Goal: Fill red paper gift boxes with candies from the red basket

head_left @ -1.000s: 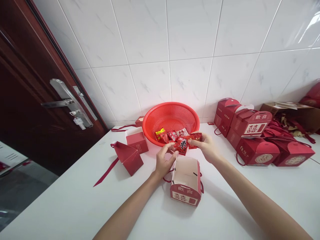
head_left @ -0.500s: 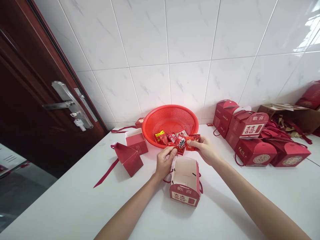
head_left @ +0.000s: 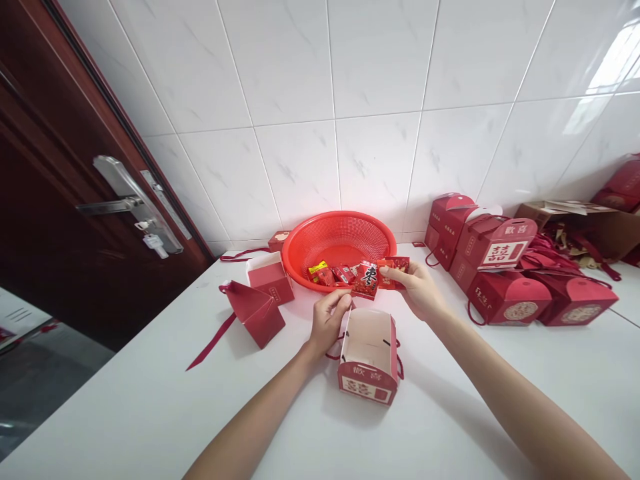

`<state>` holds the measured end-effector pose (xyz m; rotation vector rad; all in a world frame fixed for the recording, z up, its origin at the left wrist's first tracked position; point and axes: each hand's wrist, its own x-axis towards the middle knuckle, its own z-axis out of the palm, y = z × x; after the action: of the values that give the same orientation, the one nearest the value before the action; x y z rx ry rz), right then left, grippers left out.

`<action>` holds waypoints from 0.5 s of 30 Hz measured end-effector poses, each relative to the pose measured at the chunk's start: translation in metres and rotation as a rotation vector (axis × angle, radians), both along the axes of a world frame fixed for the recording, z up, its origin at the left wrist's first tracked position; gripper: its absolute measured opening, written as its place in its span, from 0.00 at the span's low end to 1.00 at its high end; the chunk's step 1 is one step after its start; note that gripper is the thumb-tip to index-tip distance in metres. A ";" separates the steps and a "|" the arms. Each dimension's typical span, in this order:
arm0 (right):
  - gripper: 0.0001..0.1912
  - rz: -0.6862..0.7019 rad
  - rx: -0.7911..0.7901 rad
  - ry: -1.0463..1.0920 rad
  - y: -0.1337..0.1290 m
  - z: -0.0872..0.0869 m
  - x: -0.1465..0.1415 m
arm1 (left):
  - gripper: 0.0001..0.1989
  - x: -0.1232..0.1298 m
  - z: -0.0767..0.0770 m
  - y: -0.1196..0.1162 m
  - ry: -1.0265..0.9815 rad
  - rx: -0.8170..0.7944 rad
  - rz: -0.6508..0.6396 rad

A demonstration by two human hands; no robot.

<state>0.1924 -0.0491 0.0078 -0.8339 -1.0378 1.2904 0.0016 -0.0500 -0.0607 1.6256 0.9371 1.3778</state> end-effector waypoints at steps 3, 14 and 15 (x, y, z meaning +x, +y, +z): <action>0.16 -0.027 0.016 0.019 -0.001 0.004 0.002 | 0.19 -0.001 0.004 0.000 -0.011 -0.005 0.002; 0.16 -0.007 0.094 -0.026 -0.019 0.024 0.004 | 0.15 -0.007 0.046 -0.004 0.055 0.050 -0.075; 0.15 -0.014 0.129 -0.064 -0.024 0.028 0.005 | 0.15 -0.011 0.056 -0.005 0.118 0.030 -0.143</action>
<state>0.1972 -0.0729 0.0355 -0.7872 -1.1520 1.1787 -0.0090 -0.0552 -0.0049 1.7765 0.8533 1.2154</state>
